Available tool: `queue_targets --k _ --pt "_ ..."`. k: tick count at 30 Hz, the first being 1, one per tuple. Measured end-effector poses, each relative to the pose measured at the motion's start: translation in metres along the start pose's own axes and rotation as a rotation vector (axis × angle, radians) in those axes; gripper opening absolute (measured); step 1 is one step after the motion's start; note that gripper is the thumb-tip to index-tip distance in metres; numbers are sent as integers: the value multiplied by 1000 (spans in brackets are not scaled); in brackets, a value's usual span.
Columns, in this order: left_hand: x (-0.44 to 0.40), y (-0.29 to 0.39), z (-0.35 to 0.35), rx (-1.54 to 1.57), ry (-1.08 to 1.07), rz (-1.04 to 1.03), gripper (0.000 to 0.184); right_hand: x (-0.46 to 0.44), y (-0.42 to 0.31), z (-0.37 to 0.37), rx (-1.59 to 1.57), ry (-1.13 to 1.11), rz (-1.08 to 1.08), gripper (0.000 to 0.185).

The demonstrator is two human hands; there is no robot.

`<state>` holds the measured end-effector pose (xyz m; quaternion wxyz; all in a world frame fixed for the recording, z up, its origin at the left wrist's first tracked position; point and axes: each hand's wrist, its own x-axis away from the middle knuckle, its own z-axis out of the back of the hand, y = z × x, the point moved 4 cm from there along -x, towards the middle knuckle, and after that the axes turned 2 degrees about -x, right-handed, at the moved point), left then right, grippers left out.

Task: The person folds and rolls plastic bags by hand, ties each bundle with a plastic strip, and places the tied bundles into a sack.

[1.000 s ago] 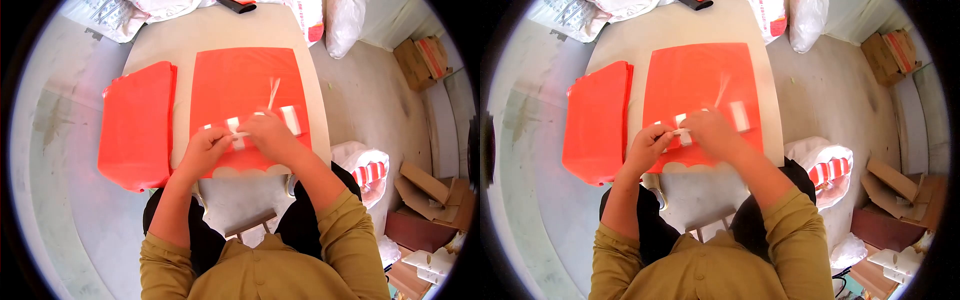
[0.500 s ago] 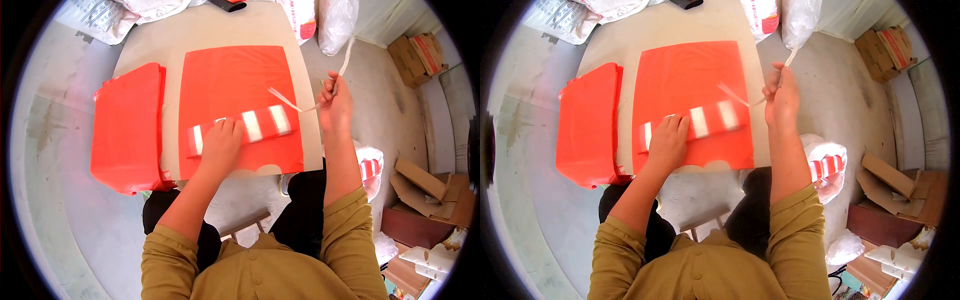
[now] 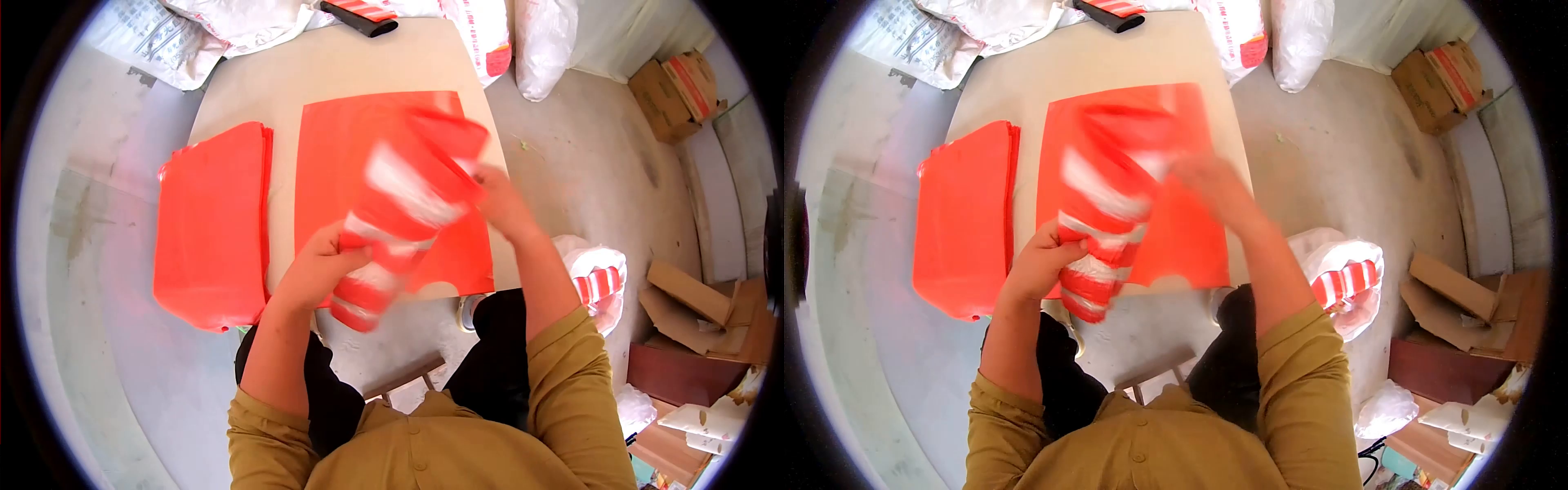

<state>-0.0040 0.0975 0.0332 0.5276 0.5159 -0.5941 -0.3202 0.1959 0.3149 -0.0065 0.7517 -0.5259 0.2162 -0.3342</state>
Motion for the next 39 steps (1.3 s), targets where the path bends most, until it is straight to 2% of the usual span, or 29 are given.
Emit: queue_targets --k 1,3,6,9,11,14,17,18,20,21,24,27,30,33,39 --pt "0 -3 0 81 12 -6 36 6 -20 -26 2 -159 -29 34" --pt "-1 -10 -1 244 31 -16 37 13 -30 -73 -113 -387 54 35" --pt "-9 -21 11 189 134 37 37 19 -45 -99 -118 -429 -2 29" --pt "-12 -29 21 133 231 63 34 11 -37 -106 185 -368 -4 25" --pt "-13 -40 34 39 268 70 33 5 -29 -104 397 -431 -21 24" --pt "-9 -37 42 -484 422 46 37 6 -19 -95 597 -510 -53 30" --pt "-8 -30 49 -1009 516 -140 43 10 -34 -87 611 -557 -152 35" --pt "-5 -26 48 -1072 530 -90 45 11 -39 -84 593 -569 -195 36" --pt "2 -12 45 -1197 558 13 49 8 -27 -85 407 -522 -93 37" --pt "3 -12 46 -1207 557 5 49 8 -31 -87 312 -496 -43 37" --pt "4 -19 48 -1186 531 -29 49 12 -42 -94 -138 -438 -164 31" --pt "-1 -37 47 -1046 460 -68 47 10 -48 -102 -369 -455 -130 37" --pt "-4 -42 40 -958 409 -109 43 7 -45 -107 -387 -479 -51 42" --pt "-3 -36 36 -1012 461 -190 36 7 -51 -113 -487 -411 -23 34" --pt "8 -23 32 -844 528 -350 19 10 -54 -141 112 -212 304 25"
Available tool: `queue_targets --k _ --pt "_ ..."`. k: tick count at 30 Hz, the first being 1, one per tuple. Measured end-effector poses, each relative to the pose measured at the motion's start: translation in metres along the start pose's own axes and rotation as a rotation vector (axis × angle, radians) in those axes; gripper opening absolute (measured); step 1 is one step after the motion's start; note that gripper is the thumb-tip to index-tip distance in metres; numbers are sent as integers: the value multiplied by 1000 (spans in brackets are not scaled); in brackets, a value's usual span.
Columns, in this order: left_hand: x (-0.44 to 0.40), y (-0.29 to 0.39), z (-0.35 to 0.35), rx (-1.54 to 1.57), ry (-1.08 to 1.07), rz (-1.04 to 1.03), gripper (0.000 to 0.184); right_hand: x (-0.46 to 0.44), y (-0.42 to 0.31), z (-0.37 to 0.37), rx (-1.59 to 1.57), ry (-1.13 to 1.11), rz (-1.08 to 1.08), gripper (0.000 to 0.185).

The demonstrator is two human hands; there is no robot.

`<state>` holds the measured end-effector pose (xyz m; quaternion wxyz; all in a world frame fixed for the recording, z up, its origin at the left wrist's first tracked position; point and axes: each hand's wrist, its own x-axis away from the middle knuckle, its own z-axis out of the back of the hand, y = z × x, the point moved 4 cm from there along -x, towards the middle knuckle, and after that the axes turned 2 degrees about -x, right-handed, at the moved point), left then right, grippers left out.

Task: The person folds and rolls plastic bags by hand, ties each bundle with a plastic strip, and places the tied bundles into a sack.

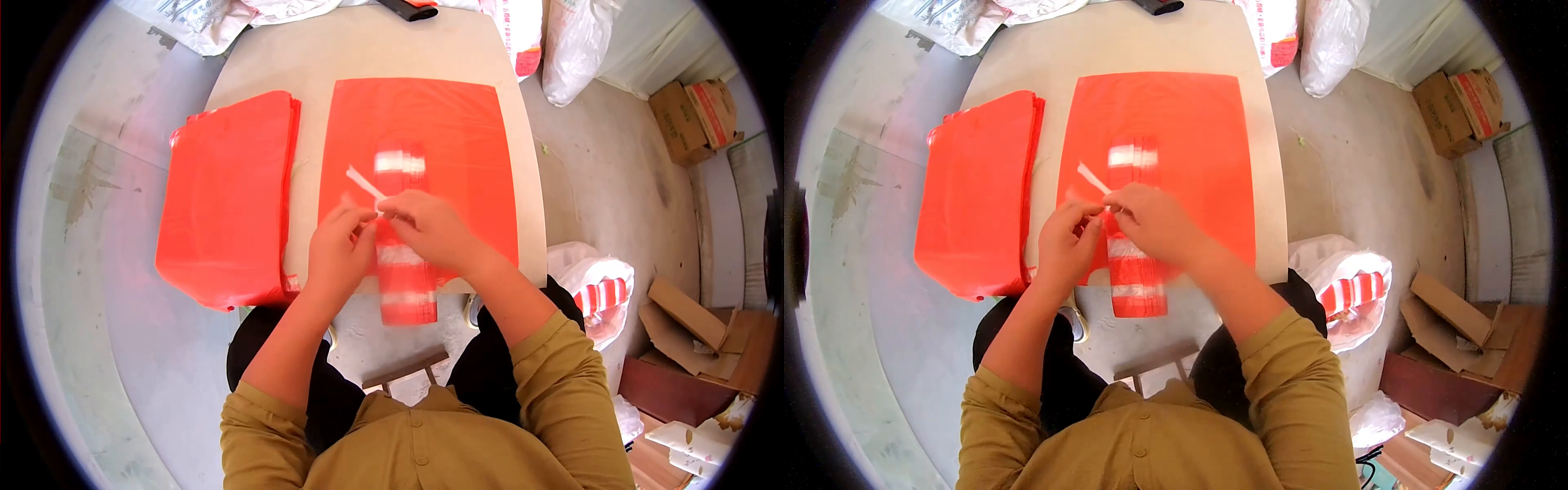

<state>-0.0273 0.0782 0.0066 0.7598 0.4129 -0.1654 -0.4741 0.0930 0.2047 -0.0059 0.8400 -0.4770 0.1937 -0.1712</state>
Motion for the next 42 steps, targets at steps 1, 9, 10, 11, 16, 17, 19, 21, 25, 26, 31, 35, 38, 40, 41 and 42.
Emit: queue_targets --k 1,9,10,11,16,17,19,21,25,26,31,35,38,40,41,42 --pt "2 2 2 4 3 -19 15 0 -3 -4 45 13 44 23" --pt "9 21 2 217 52 -281 30 0 5 -24 164 29 157 5" --pt "9 15 0 306 72 -176 34 0 5 -24 176 25 149 6" --pt "8 8 -3 316 52 -114 35 -1 4 -22 189 20 142 6" --pt "-2 -15 -8 125 -132 17 22 -1 -3 -19 115 16 121 9" --pt "-3 -14 -8 92 -158 31 19 -1 -2 -19 99 12 105 9" --pt "-3 -18 -7 79 -111 98 14 0 -7 -17 49 21 23 8" --pt "-3 -22 -9 109 -87 162 13 3 -14 -11 -21 46 -108 12" --pt "-5 -26 -15 141 -95 219 13 1 -11 -8 310 -4 119 19" --pt "-5 -26 -16 122 -104 216 12 3 -10 -9 354 49 240 18" --pt "-3 -7 -15 -198 -148 -115 10 6 -7 -11 501 100 400 11" --pt "-1 -5 -12 -133 -162 -111 10 4 1 -7 485 21 279 12" --pt "-3 -10 -12 -11 -171 -71 12 1 7 -4 288 -40 213 8" --pt "-5 -12 -14 10 -190 -47 11 1 7 -1 216 -81 190 6" --pt "-5 -13 -14 20 -200 -36 11 1 4 1 229 -92 190 6" --pt "-6 -15 -15 33 -217 -19 10 1 1 3 241 -104 190 6"
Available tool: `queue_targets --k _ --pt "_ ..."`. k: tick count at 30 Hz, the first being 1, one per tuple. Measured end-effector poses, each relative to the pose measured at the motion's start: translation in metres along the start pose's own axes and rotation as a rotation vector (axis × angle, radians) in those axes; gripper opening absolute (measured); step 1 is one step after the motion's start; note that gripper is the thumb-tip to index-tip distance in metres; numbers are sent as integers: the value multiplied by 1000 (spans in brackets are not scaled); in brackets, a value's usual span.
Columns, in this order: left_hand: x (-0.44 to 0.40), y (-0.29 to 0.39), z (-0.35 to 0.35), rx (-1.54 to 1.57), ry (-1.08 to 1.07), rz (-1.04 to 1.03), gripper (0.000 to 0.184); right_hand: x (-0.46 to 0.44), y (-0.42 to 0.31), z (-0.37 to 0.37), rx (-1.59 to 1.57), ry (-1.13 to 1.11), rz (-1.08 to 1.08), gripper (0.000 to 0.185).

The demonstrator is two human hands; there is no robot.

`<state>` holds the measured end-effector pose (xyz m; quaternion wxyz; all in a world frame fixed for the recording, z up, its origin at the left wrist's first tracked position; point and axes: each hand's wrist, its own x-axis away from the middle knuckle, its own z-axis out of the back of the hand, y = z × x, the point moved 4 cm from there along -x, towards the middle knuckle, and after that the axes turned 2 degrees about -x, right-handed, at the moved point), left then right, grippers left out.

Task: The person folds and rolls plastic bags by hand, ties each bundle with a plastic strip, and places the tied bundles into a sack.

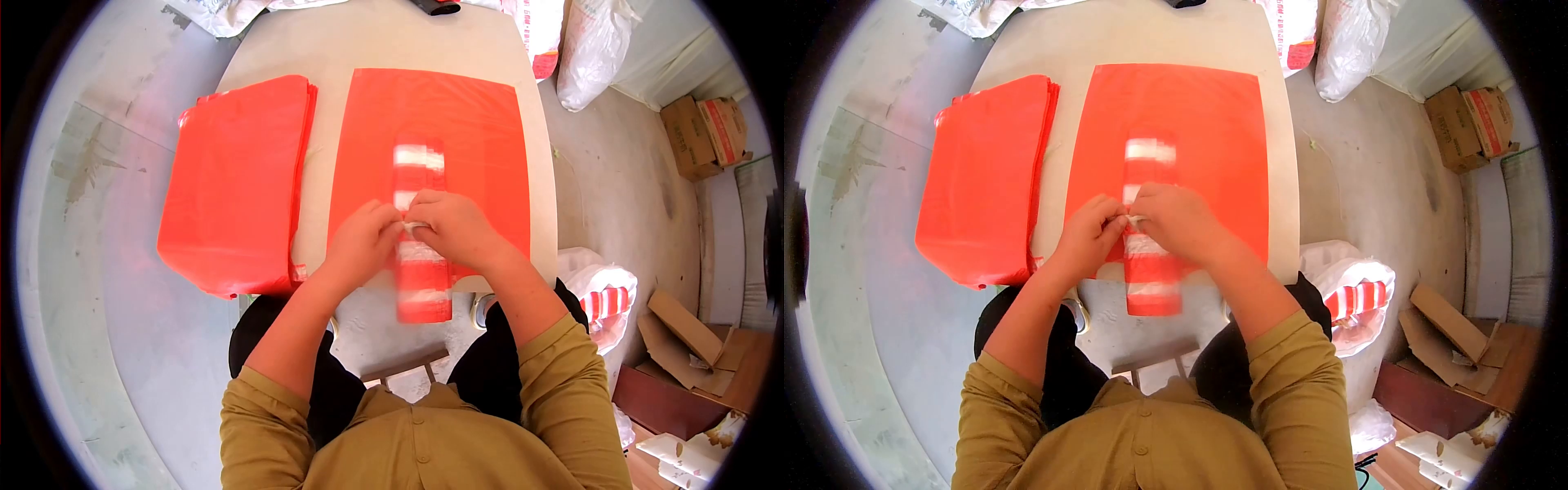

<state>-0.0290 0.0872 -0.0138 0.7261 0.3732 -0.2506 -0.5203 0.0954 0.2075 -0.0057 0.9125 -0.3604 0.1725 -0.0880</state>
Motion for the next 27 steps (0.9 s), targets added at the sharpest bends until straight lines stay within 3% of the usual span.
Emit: queue_targets --k 6,11,14,17,27 --pt "-1 -10 -2 139 -70 136 9 0 -11 -3 307 -19 72 8" --pt "-2 -9 6 302 -70 263 8 2 -7 -2 304 109 173 13" --pt "-4 -14 12 -120 -32 181 8 4 -5 0 286 153 175 12" --pt "-3 -25 4 -411 113 -45 14 8 -1 2 286 198 156 4" --pt "-4 -8 11 -429 71 4 25 10 2 6 250 165 2 14"
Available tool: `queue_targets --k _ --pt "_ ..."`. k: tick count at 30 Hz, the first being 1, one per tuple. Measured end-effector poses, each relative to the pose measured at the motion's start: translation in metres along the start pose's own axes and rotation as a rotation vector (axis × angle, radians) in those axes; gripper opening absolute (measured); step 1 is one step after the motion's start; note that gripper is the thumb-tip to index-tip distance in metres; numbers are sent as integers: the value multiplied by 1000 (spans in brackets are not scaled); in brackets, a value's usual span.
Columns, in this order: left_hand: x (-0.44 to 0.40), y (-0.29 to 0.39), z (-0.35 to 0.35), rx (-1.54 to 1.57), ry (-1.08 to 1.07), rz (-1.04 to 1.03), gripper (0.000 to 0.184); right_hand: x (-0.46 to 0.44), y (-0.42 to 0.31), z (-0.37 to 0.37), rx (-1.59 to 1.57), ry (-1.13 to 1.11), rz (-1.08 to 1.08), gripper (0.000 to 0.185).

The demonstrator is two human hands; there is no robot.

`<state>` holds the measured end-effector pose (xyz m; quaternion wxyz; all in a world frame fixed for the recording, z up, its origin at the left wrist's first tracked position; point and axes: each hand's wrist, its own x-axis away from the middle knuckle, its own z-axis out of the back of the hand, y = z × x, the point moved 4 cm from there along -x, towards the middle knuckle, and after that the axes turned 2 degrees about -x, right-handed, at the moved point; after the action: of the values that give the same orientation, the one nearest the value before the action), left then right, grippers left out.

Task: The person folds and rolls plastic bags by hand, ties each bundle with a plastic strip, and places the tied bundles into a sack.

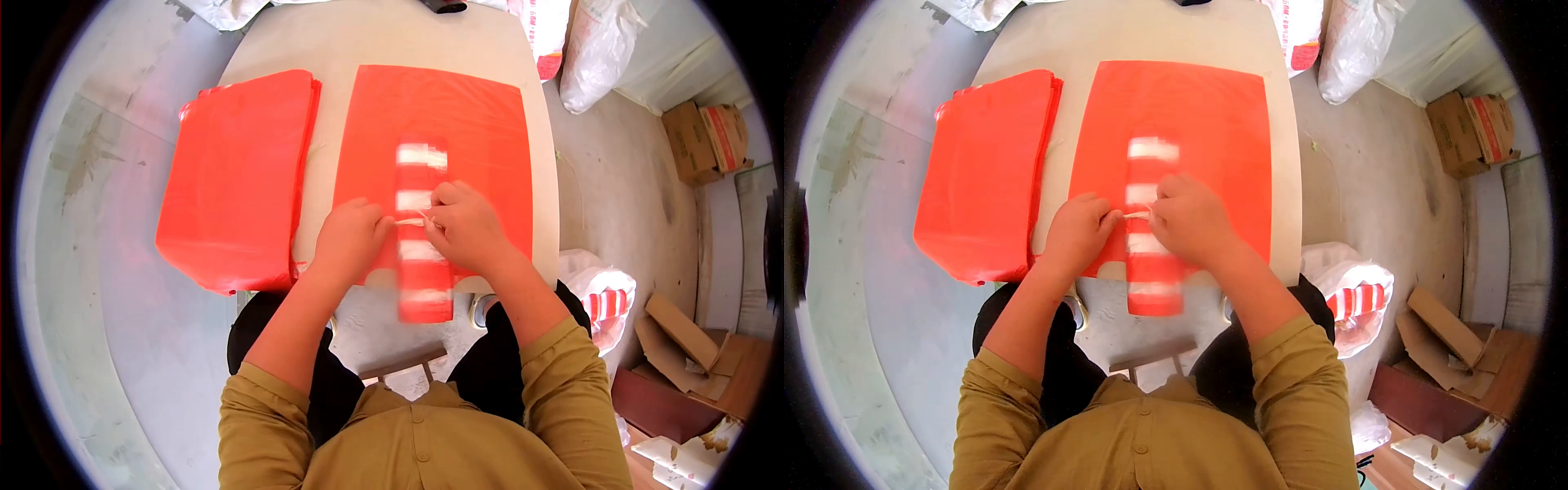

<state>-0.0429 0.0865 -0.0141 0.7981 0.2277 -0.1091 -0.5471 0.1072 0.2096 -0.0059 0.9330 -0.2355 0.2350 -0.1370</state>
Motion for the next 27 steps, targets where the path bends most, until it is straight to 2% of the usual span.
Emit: queue_targets --k 3,9,12,15,17,18,20,23,27 --pt "0 -5 -10 -92 28 -3 22 2 3 -4 -24 -18 -19 22" --pt "2 2 -14 -165 27 -81 15 -1 -7 -3 -292 -99 -203 16" --pt "4 2 -20 -122 40 -55 15 -2 -7 -18 -331 -157 -153 15" --pt "3 6 -16 -154 26 -58 9 -3 -3 -22 -396 -304 -320 12" --pt "2 9 -7 -184 -17 -47 10 -1 1 -22 -566 -297 -433 15" --pt "1 6 -4 -93 -43 4 12 1 3 -22 -650 -290 -490 18" --pt "1 -2 4 87 -96 100 15 1 5 -22 -623 -271 -461 18" --pt "3 -7 9 556 -426 309 25 0 0 -19 -562 -296 -462 18" --pt "9 2 2 769 -499 216 24 3 0 -27 -500 -242 -400 17"
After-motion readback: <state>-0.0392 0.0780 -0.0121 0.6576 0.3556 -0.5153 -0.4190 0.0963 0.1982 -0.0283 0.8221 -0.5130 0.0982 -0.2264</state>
